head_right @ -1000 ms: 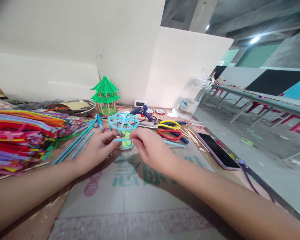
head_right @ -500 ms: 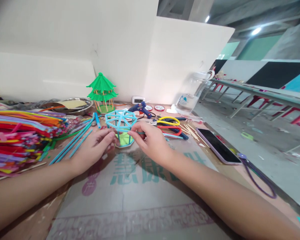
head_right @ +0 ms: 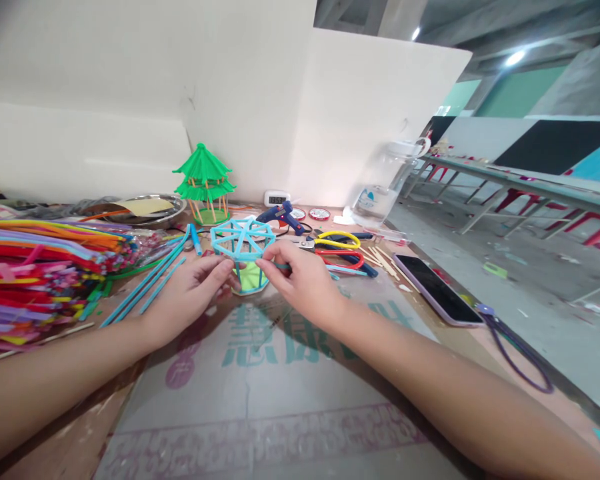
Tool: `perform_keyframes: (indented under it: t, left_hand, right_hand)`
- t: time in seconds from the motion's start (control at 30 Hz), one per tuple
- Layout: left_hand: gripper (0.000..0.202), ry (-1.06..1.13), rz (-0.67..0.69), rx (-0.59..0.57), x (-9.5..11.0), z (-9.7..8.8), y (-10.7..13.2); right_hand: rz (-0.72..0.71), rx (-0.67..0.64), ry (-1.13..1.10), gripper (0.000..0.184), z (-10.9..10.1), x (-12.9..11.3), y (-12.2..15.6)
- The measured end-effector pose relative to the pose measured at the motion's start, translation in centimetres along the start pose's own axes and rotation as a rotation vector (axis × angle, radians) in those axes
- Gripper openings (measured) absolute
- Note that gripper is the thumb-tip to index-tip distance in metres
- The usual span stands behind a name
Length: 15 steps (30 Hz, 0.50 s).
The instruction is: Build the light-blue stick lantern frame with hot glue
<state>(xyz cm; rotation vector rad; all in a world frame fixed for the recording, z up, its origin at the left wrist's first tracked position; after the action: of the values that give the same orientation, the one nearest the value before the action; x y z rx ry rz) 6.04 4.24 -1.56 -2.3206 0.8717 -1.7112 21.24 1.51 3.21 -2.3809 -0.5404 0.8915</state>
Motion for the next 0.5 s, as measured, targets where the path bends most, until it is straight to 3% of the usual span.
perform_keyframes:
  t: [0.5]
  left_hand:
    - [0.042,-0.062,0.03,0.005,0.69,-0.26,-0.09]
  right_hand:
    - [-0.07,0.03,0.009,0.007,-0.16,-0.61,0.05]
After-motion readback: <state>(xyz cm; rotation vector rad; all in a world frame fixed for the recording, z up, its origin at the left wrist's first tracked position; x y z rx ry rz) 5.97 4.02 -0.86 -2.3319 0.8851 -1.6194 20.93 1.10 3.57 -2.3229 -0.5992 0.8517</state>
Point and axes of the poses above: each hand's wrist, its own y-axis away from the middle knuckle, its own z-axis out of the palm, x = y × z, the point moved 9 cm from there along -y, towards the middle knuckle, and after that the axes turned 5 degrees about z, right-handed, at the moved point
